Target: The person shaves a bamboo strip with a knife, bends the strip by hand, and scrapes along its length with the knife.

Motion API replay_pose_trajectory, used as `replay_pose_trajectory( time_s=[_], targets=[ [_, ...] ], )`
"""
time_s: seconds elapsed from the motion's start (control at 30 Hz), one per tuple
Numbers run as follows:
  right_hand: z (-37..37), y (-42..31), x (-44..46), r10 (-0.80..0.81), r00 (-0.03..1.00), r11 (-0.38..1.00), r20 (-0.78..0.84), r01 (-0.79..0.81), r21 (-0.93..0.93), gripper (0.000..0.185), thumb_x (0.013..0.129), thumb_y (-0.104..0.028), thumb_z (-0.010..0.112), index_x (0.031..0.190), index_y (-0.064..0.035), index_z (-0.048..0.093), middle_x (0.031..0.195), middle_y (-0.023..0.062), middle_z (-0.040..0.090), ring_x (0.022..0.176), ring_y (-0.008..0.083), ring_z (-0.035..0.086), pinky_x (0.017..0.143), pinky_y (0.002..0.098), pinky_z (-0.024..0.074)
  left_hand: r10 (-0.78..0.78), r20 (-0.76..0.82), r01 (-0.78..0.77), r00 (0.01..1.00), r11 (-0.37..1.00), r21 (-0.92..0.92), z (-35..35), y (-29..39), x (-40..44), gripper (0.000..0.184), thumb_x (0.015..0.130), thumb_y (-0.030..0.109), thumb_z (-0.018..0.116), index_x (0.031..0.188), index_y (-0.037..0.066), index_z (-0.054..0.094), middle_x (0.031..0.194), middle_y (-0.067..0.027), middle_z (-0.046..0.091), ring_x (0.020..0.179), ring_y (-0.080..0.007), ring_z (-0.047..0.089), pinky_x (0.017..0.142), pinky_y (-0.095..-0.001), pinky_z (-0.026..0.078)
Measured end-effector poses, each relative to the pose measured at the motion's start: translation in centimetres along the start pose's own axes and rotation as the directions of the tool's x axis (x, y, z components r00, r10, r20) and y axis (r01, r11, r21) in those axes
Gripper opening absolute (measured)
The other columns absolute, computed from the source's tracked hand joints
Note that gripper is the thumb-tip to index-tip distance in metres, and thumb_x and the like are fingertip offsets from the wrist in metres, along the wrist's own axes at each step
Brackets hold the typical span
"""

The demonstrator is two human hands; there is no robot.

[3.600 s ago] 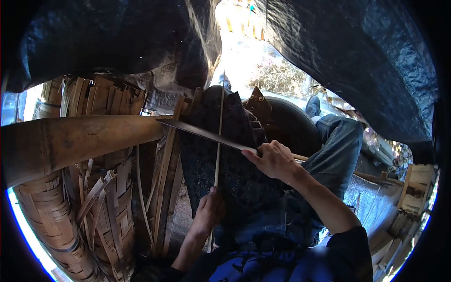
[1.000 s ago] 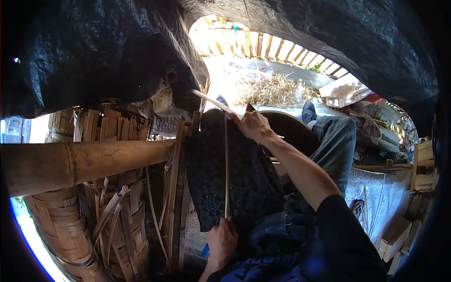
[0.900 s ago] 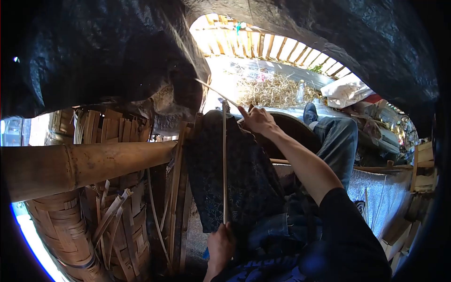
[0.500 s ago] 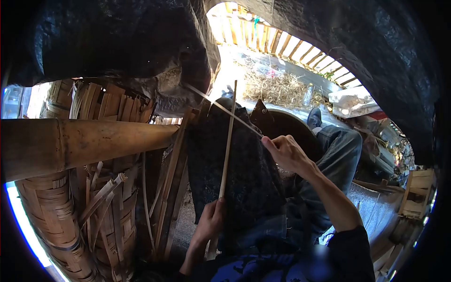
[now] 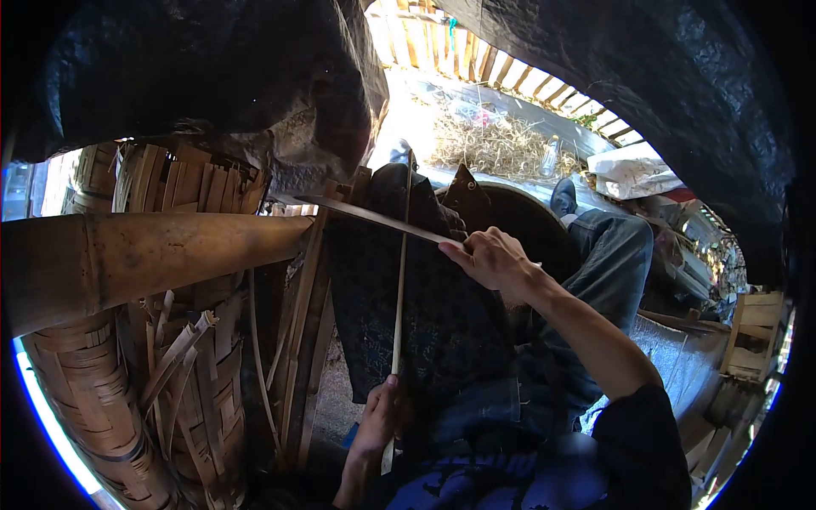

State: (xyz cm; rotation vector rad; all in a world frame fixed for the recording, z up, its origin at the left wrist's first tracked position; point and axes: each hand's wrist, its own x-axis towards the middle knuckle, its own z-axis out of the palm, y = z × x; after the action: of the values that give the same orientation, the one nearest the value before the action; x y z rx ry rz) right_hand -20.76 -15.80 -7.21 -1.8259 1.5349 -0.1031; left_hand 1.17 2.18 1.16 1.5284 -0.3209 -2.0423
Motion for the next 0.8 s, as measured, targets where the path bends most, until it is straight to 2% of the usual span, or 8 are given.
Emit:
replay_pose_trajectory(
  time_s=[0.03,0.23,0.37,0.47,0.53,0.67,0.73,0.8],
  targets=[
    [0.3,0.1,0.1,-0.042,0.997,0.999,-0.066,0.042,-0.012,0.071,0.089,-0.059,0.042,0.05,0.0001,0.054,0.049,0.019,0.054,0.051,0.0345,0.06,0.05,0.0413,0.0496,0.003,0.003,-0.003,1.0,1.0,-0.004,0.1,0.0,-0.1,0.047,0.099,0.041,0.031,0.062,0.012,0.034,0.043,0.0016,0.031,0.032,-0.0091,0.031,0.032,-0.0234,0.026],
    [2.2,0.3,1.6,-0.069,0.981,0.997,-0.183,0.062,-0.044,0.066,0.088,-0.055,0.048,0.053,0.0,0.058,0.055,0.0195,0.058,0.056,0.035,0.063,0.055,0.0411,0.0514,-0.024,0.0,0.024,1.0,1.0,-0.005,0.2,-0.3,-1.7,0.043,0.099,0.039,0.032,0.064,0.014,0.034,0.047,0.0037,0.029,0.035,-0.0076,0.028,0.034,-0.0238,0.023],
    [1.4,-0.7,1.7,-0.014,0.995,1.0,-0.103,0.016,0.018,0.057,0.088,-0.05,0.052,0.062,0.0002,0.062,0.057,0.0198,0.058,0.06,0.038,0.061,0.058,0.0448,0.0502,-0.006,-0.005,0.006,1.0,0.999,-0.043,0.2,-0.3,-1.8,0.042,0.1,0.037,0.032,0.065,0.014,0.035,0.047,0.0038,0.028,0.036,-0.0073,0.028,0.034,-0.024,0.023],
    [1.2,-1.1,2.4,0.018,0.993,0.999,-0.12,-0.013,0.041,0.062,0.089,-0.053,0.047,0.064,0.0016,0.062,0.061,0.0218,0.059,0.066,0.0387,0.062,0.063,0.0457,0.0504,-0.041,-0.017,0.041,0.999,0.999,-0.008,0.5,-0.6,-3.4,0.042,0.1,0.037,0.032,0.065,0.014,0.035,0.047,0.0028,0.03,0.035,-0.0083,0.029,0.033,-0.0244,0.024],
    [0.7,-1.1,4.8,0.195,0.979,0.978,-0.065,-0.19,0.084,0.073,0.089,-0.062,0.036,0.068,0.0014,0.065,0.067,0.0222,0.063,0.072,0.0352,0.065,0.067,0.0434,0.052,-0.063,-0.025,0.064,0.998,0.997,0.038,0.5,-0.8,-4.4,0.042,0.099,0.037,0.032,0.065,0.013,0.036,0.046,0.0022,0.031,0.034,-0.0089,0.03,0.033,-0.0246,0.025],
    [0.0,-1.4,7.3,0.185,0.983,0.981,-0.001,-0.184,0.062,0.079,0.088,-0.065,0.03,0.069,0.0029,0.065,0.076,0.0242,0.064,0.081,0.0355,0.065,0.073,0.044,0.0507,-0.081,-0.034,0.08,0.996,0.997,-0.013,0.1,-1.1,-5.1,0.043,0.099,0.038,0.033,0.065,0.012,0.035,0.046,0.0012,0.032,0.033,-0.0099,0.031,0.032,-0.0247,0.027],
    [0.4,-0.9,8.8,0.269,0.963,0.956,0.005,-0.267,0.118,0.083,0.087,-0.067,0.027,0.068,0.0046,0.064,0.078,0.0224,0.065,0.081,0.0354,0.064,0.075,0.0441,0.05,-0.073,-0.02,0.072,0.997,0.997,-0.013,-0.4,-2.0,-5.8,0.043,0.099,0.038,0.033,0.065,0.012,0.035,0.047,0.0013,0.032,0.033,-0.01,0.031,0.031,-0.0245,0.026],
    [2.0,2.2,11.4,0.281,0.96,0.948,-0.017,-0.275,0.158,0.084,0.087,-0.067,0.025,0.067,0.0045,0.063,0.076,0.0221,0.065,0.079,0.0351,0.064,0.074,0.0441,0.0497,-0.137,0.094,0.139,0.986,0.99,-0.011,-1.7,-3.9,-7.4,0.041,0.099,0.036,0.034,0.068,0.01,0.04,0.048,0.001,0.035,0.037,-0.0109,0.035,0.035,-0.0249,0.029]
  ],
)
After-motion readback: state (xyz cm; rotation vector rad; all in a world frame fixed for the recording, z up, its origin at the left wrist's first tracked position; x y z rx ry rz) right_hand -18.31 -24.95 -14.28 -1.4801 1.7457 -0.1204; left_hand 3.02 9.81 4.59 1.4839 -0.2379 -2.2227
